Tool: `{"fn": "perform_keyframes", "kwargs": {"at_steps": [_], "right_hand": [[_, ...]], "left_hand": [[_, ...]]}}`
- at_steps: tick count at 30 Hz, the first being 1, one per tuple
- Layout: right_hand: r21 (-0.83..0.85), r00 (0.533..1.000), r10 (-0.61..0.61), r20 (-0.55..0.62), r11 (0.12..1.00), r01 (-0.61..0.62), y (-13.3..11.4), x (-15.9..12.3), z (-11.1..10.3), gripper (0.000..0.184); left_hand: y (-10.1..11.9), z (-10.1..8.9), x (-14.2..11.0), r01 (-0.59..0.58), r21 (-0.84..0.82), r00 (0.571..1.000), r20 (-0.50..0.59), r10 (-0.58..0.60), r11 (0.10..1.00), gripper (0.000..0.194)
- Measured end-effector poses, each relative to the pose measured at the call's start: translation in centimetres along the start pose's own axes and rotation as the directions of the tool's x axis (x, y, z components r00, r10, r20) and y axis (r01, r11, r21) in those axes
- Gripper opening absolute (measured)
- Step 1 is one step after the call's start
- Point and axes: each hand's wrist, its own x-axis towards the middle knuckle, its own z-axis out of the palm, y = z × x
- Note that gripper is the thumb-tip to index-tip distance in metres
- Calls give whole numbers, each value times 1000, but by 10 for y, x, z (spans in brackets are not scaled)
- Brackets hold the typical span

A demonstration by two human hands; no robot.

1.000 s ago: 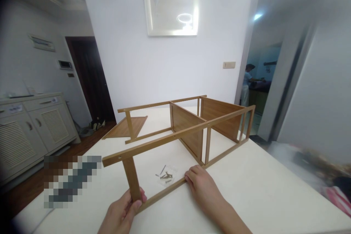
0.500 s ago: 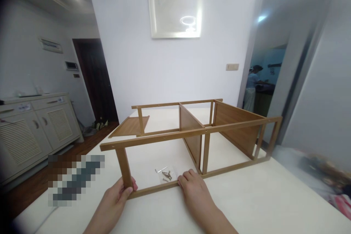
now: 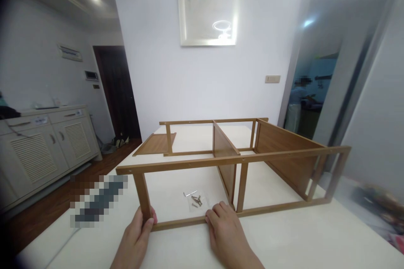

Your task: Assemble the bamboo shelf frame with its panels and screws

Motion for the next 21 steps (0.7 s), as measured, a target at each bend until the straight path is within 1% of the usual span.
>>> {"fn": "perform_keyframes", "kwargs": {"at_steps": [2,5,8,12,16,21], "right_hand": [[16,1000,0,-6,1000,0,0,0,-3,27],[37,999,-27,-37,999,29,2,0,-4,26],[52,995,-71,-67,996,74,5,0,0,25],[61,992,-111,-67,991,115,9,1,5,23],[91,992,-116,-52,989,120,10,1,5,21],[128,994,-98,-49,986,103,7,2,2,22]], "left_hand": [[3,1,-3,-11,-14,1000,-8,10,1000,19],[8,3,-4,-22,-45,998,-58,20,999,19],[9,6,-4,-4,-72,996,-94,-3,997,21],[8,7,-6,26,-79,993,-114,-35,997,25],[12,5,-9,51,-64,990,-130,-59,997,27],[15,4,-8,87,-44,988,-123,-92,995,28]]}}
